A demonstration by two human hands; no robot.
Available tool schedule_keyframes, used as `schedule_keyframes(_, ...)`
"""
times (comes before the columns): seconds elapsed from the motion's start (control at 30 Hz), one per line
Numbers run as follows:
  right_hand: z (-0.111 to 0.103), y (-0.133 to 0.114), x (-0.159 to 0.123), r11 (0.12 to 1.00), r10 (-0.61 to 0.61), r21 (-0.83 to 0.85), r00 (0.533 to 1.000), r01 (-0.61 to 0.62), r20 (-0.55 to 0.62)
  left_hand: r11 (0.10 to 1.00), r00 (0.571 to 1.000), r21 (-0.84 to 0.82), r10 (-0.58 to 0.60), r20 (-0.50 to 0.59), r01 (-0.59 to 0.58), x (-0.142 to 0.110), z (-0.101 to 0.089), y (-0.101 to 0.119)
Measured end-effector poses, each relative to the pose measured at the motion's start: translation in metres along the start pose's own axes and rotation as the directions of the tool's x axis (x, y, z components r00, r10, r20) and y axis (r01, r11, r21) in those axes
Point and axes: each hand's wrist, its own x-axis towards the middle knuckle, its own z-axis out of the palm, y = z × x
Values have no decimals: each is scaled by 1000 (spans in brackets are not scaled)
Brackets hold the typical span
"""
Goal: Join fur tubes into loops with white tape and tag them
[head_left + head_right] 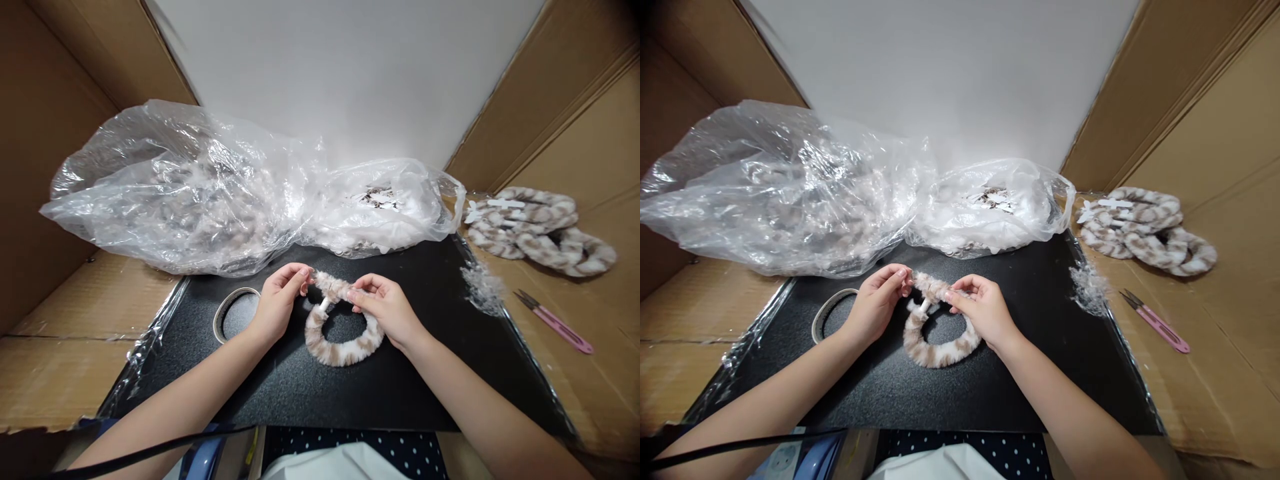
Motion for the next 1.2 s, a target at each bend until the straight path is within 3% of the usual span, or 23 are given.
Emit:
schedule_keyframes(0.33,2,-5,-1,1000,16,27,1000,-16,-17,997,995,-51,-66,-72,62,5,-5,-4)
schedule_keyframes(0.63,-1,0,1,1000,-10,-30,1000,10,5,999,995,-10,-49,-81,49,4,-3,-1)
schedule_keyframes(0.8,1,-3,1,998,5,66,1000,-5,11,1000,992,-6,-30,-121,29,3,-4,-1)
schedule_keyframes(0.9,1,-5,0,992,7,128,1000,-7,-1,998,998,1,-62,13,62,1,-2,-2)
schedule_keyframes(1.03,1,-6,0,989,42,138,999,-43,10,991,964,62,-127,235,116,-4,1,-3)
schedule_keyframes(1.2,1,-3,0,994,45,96,998,-48,32,988,938,103,-145,314,118,-6,1,-2)
